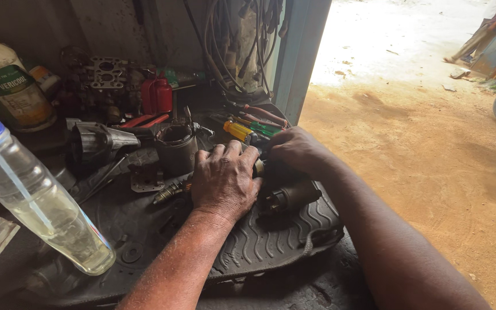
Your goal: The person cleans and reassembles a starter motor armature and solenoid assembly by hand using a cleaning spray and a cloth.
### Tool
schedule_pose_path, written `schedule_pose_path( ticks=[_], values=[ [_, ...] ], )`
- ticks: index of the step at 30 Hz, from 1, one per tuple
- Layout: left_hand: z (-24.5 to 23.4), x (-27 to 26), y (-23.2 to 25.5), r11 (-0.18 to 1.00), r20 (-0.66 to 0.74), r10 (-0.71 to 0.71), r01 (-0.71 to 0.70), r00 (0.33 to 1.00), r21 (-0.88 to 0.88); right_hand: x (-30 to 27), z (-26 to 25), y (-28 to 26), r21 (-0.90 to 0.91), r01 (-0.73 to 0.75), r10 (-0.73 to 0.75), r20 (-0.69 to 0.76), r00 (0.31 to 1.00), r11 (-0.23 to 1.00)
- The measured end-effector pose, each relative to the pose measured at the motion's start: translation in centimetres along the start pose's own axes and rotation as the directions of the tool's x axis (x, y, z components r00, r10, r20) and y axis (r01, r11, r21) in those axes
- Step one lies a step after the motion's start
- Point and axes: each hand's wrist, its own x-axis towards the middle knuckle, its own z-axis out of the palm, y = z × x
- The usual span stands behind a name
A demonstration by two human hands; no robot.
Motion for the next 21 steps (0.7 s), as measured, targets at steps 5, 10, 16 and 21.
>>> schedule_pose_path(
  ticks=[5,10,16,21],
  values=[
    [-0.2,-0.2,0.2,1.000,0.001,0.002,-0.002,1.000,-0.016,0.1,0.9,-0.2,-0.141,0.054,-0.070,-0.110,0.991,0.988],
    [-0.9,-0.1,0.6,0.999,0.047,-0.040,0.041,0.998,-0.023,-0.3,0.1,0.1,0.175,0.038,0.038,-0.411,0.911,0.984],
    [-1.1,0.0,0.4,0.996,0.080,-0.063,0.067,0.995,-0.051,-4.5,-2.9,-0.6,0.510,-0.026,0.180,-0.255,0.950,0.860],
    [-0.8,-0.1,0.4,0.992,0.061,-0.085,0.090,0.995,-0.086,-4.7,-2.0,-2.0,-0.121,0.039,-0.035,0.034,0.999,0.992]
  ],
)
